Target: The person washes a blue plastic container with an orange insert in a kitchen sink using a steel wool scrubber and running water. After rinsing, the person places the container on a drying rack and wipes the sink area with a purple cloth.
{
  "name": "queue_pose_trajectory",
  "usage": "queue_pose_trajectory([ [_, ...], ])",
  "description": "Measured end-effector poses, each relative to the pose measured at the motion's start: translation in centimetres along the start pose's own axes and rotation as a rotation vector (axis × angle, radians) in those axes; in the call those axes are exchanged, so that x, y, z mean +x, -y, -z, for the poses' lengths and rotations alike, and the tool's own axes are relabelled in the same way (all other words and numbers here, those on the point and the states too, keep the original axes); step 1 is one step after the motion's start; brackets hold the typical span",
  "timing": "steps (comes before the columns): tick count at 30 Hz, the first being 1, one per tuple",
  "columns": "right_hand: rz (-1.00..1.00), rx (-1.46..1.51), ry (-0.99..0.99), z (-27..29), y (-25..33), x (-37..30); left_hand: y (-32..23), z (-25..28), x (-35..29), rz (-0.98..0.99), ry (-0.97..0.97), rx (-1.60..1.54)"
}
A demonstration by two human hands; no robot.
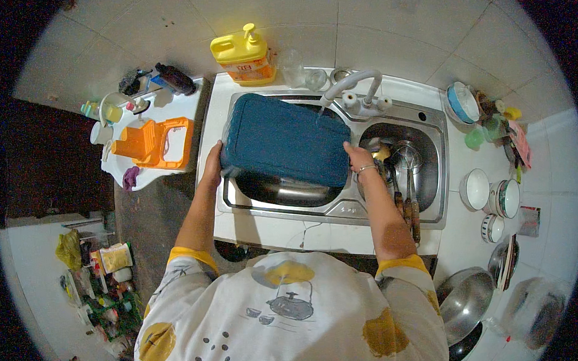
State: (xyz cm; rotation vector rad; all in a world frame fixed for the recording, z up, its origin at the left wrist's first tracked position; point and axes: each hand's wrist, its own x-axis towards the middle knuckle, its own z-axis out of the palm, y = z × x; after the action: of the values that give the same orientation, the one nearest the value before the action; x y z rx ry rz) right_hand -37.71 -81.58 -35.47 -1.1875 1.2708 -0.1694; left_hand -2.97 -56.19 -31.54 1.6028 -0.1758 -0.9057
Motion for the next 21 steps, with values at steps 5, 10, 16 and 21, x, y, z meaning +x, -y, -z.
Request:
queue_pose_trajectory([
  [5, 0.265, 0.012, -0.155, -0.7, 3.7, -6.5, -4.3, 0.6, -4.3, -0.020, 0.001, -0.092],
  [10, 0.358, -0.111, -0.124, -1.4, 5.4, -7.7, -4.9, 3.2, -4.8, -0.044, 0.008, -0.036],
  [16, 0.405, -0.330, -0.217, -2.1, 7.4, -10.6, -4.5, 4.8, -5.1, -0.100, -0.051, -0.215],
  [21, 0.251, -0.015, -0.148, -2.5, 4.5, -10.9, -3.7, 8.7, -0.4, -0.039, 0.021, -0.262],
])
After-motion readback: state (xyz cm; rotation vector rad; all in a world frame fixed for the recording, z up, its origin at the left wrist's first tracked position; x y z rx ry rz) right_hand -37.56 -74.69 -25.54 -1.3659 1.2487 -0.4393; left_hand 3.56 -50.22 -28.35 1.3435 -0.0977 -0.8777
